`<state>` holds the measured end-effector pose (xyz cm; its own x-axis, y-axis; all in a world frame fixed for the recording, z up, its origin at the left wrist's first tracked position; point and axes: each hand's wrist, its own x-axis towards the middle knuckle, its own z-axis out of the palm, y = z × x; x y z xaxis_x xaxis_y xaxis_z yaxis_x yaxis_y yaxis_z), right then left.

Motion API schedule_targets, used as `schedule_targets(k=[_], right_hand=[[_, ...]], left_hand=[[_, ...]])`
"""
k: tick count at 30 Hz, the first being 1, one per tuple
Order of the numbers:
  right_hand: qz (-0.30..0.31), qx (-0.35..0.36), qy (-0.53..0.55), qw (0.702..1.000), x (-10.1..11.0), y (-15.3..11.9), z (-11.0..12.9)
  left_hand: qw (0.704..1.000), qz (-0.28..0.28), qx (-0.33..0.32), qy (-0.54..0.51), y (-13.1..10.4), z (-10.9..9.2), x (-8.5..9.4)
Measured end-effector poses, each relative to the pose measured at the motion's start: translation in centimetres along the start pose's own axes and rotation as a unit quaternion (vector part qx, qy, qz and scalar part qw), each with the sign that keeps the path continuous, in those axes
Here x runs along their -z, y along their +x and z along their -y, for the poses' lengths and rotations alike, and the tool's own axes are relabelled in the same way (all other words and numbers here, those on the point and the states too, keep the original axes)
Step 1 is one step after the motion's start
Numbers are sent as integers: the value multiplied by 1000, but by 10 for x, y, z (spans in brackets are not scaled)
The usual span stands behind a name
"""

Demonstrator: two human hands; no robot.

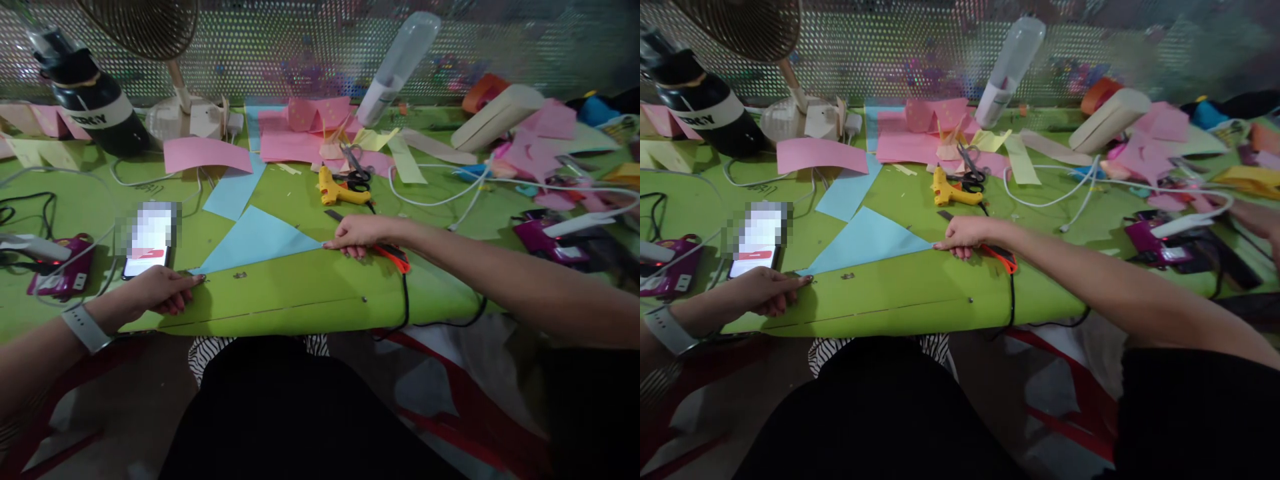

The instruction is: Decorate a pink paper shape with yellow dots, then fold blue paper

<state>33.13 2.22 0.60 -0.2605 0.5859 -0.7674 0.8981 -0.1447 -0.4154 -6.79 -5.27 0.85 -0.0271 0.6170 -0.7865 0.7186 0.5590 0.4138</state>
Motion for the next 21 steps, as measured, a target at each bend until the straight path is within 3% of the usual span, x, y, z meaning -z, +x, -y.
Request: schedule_targets(k=[4, 7, 8, 10, 11, 13, 15, 17, 19, 21], right_hand=[[-37, -11, 12, 999, 2, -11, 0], [-137, 35, -8, 990, -6, -28, 7], [-183, 73, -28, 980, -12, -32, 11], [-260, 159, -105, 946, -28, -37, 20], [-280, 216, -145, 924, -35, -38, 23], [-296, 312, -204, 879, -46, -34, 26], [-325, 349, -225, 850, -48, -30, 24], [-385, 338, -212, 833, -42, -27, 17], [-432, 330, -197, 816, -34, -26, 9], [-433, 356, -221, 798, -32, -23, 3]], left_hand=[[1000, -13, 1, 17, -11, 10, 3], [992, -74, -53, 90, -28, 7, -2], [977, -125, -109, 133, -32, 4, -6], [907, -239, -262, 229, -35, -4, -18], [863, -264, -345, 258, -33, -8, -25], [786, -262, -479, 289, -23, -15, -39], [747, -270, -524, 307, -9, -20, -50], [728, -283, -536, 321, 3, -22, -56], [713, -290, -543, 336, 11, -23, -56], [694, -285, -556, 357, 14, -23, -52]])
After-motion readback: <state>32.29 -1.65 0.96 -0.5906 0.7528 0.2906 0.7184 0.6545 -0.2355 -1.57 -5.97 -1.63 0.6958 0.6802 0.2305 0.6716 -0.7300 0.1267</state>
